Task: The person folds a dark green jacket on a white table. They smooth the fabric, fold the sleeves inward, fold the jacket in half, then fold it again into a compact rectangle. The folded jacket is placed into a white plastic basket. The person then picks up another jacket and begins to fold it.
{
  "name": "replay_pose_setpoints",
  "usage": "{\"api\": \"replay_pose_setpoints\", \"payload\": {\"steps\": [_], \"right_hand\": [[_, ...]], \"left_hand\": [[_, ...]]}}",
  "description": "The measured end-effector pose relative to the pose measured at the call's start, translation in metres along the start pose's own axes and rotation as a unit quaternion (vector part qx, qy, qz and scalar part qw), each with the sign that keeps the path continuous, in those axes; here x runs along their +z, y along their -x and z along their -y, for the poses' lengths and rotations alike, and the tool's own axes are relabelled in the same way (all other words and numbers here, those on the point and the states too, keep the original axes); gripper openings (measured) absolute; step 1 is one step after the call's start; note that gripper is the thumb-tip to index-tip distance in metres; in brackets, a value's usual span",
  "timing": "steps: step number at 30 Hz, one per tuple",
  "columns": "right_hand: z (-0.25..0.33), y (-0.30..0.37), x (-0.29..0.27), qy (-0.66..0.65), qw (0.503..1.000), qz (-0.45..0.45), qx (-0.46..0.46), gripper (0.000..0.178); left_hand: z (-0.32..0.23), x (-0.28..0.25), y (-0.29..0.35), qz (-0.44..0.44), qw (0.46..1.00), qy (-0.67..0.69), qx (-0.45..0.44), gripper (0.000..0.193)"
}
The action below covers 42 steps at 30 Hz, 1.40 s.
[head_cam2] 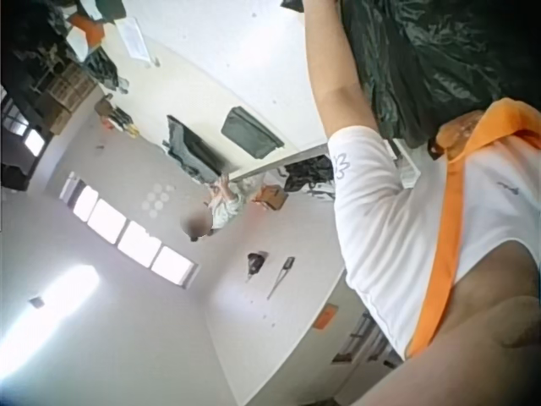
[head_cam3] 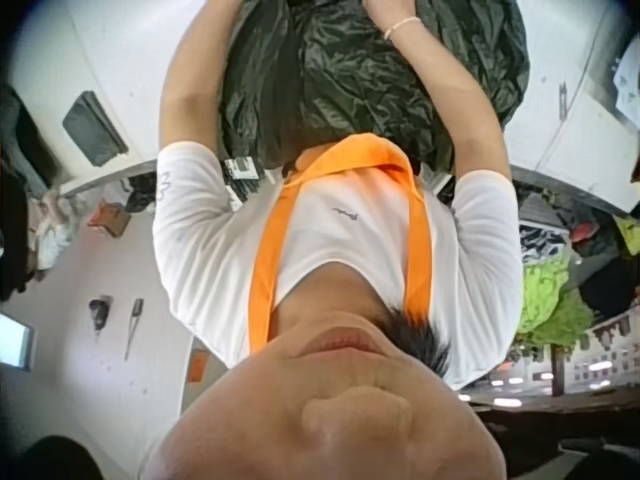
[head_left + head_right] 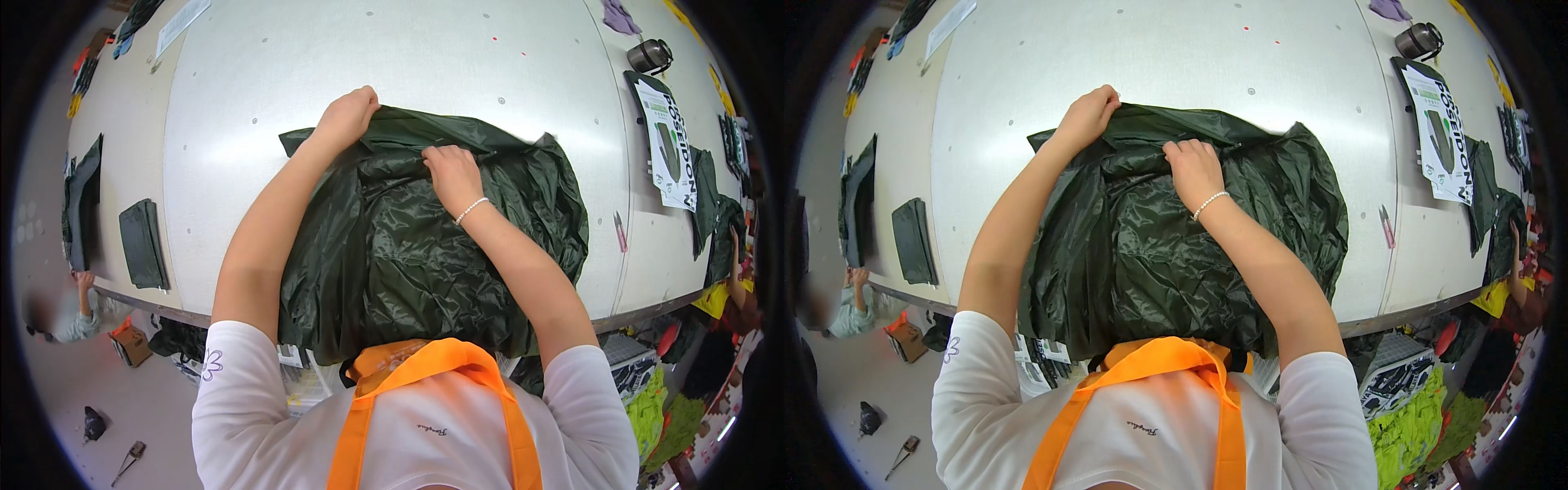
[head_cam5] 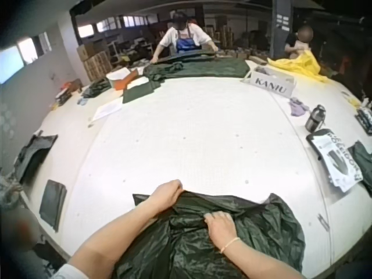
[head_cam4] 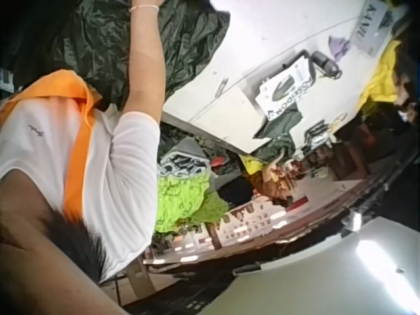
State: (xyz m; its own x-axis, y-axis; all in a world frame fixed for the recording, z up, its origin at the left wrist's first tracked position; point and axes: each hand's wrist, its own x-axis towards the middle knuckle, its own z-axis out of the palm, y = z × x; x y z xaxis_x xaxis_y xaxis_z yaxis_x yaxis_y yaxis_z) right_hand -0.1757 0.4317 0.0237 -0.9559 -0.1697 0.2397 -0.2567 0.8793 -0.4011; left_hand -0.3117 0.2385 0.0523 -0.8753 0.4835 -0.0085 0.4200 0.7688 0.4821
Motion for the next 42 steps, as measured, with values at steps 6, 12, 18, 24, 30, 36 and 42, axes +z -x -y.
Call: {"api": "replay_pose_setpoints", "payload": {"steps": [6, 12, 18, 24, 30, 36, 42], "right_hand": [[-0.001, -0.008, -0.002, 0.056, 0.998, 0.025, -0.022, 0.014], [-0.006, -0.013, -0.017, 0.09, 0.989, 0.088, -0.083, 0.03], [-0.027, -0.054, -0.02, 0.044, 0.966, 0.247, 0.064, 0.045], [-0.034, -0.071, -0.014, -0.009, 0.952, 0.247, 0.183, 0.038], [-0.046, -0.05, -0.025, 0.118, 0.98, 0.12, 0.108, 0.029], [-0.044, -0.017, -0.066, 0.323, 0.93, 0.173, -0.041, 0.034], [-0.07, -0.008, -0.069, 0.197, 0.98, 0.0, -0.011, 0.045]], "left_hand": [[-0.021, -0.011, 0.034, -0.064, 0.989, -0.025, 0.13, 0.011], [-0.012, -0.012, 0.044, -0.057, 0.978, -0.076, 0.188, 0.012], [-0.004, -0.003, 0.035, -0.036, 0.969, -0.119, 0.214, 0.01], [-0.063, 0.028, 0.028, -0.044, 0.965, -0.167, 0.198, 0.02], [-0.104, 0.088, 0.058, -0.097, 0.989, -0.018, 0.106, 0.065], [-0.134, 0.097, 0.043, 0.001, 0.983, -0.178, 0.038, 0.072], [-0.149, 0.131, 0.014, -0.083, 0.956, -0.26, 0.112, 0.063]]}}
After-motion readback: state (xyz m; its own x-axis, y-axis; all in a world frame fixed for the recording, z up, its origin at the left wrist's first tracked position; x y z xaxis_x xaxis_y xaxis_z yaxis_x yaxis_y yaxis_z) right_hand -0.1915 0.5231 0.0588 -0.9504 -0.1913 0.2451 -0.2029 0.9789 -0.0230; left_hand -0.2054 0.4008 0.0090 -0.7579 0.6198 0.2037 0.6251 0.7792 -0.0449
